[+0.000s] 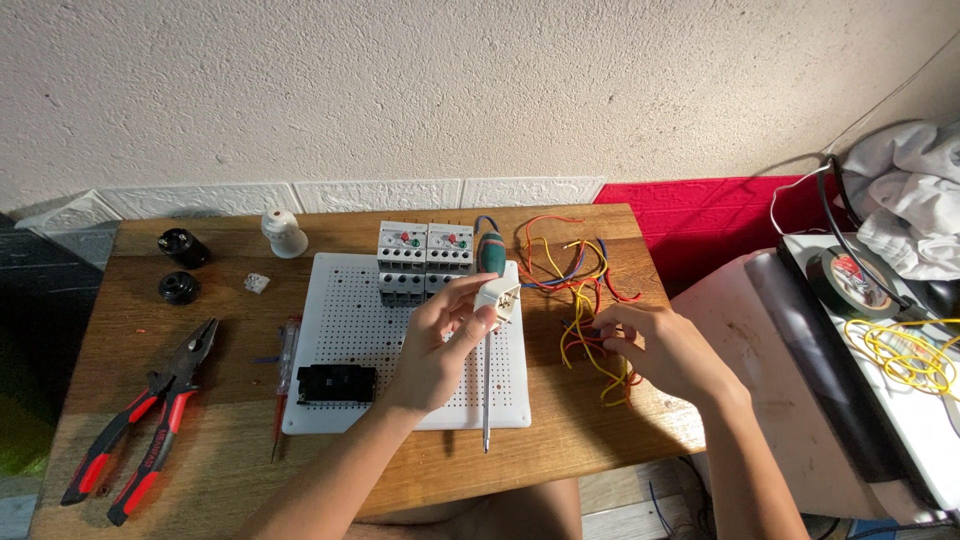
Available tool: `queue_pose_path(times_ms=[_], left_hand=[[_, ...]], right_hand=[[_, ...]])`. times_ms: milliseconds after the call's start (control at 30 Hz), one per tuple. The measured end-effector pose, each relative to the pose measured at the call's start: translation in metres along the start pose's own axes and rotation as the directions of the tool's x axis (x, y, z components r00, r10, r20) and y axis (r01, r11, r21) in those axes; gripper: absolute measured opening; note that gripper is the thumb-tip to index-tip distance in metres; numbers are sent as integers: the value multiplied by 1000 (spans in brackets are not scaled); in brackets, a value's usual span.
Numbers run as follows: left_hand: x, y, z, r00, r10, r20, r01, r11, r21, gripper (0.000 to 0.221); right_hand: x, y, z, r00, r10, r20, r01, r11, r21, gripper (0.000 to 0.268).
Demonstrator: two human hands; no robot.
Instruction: Assembling and wiring electrical components on a test board using a screwdriver
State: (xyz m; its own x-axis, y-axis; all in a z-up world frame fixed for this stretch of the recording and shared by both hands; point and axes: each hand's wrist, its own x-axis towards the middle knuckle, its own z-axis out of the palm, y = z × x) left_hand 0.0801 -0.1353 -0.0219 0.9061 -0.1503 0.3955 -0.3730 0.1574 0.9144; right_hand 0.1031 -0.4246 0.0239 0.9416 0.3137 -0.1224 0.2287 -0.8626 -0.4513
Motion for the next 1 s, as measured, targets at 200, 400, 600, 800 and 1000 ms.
queue_pose_path(times_ms=[200, 400, 600, 800, 1000], left_hand=[[-1, 0, 0, 1000, 10, -7, -11, 999, -50, 45], [-1, 0, -1, 1000, -17, -15, 16, 998, -69, 46], [-2, 0, 0, 999, -26, -23, 24, 996, -87, 46], [-3, -4, -2, 997, -72, -7, 70, 989, -131, 49], [0, 10, -1, 983, -184, 8, 181, 957, -228, 66]], right_hand=[[6, 24, -6, 973, 10, -229, 28, 986, 166, 19], [6, 17, -16, 965, 123, -233, -2, 887, 462, 29], [10, 23, -8, 974, 113, -195, 19, 822, 570, 33], [16, 24, -4, 972, 50, -229, 113, 755, 646, 30], [30, -43, -25, 953, -105, -285, 269, 726, 633, 22]])
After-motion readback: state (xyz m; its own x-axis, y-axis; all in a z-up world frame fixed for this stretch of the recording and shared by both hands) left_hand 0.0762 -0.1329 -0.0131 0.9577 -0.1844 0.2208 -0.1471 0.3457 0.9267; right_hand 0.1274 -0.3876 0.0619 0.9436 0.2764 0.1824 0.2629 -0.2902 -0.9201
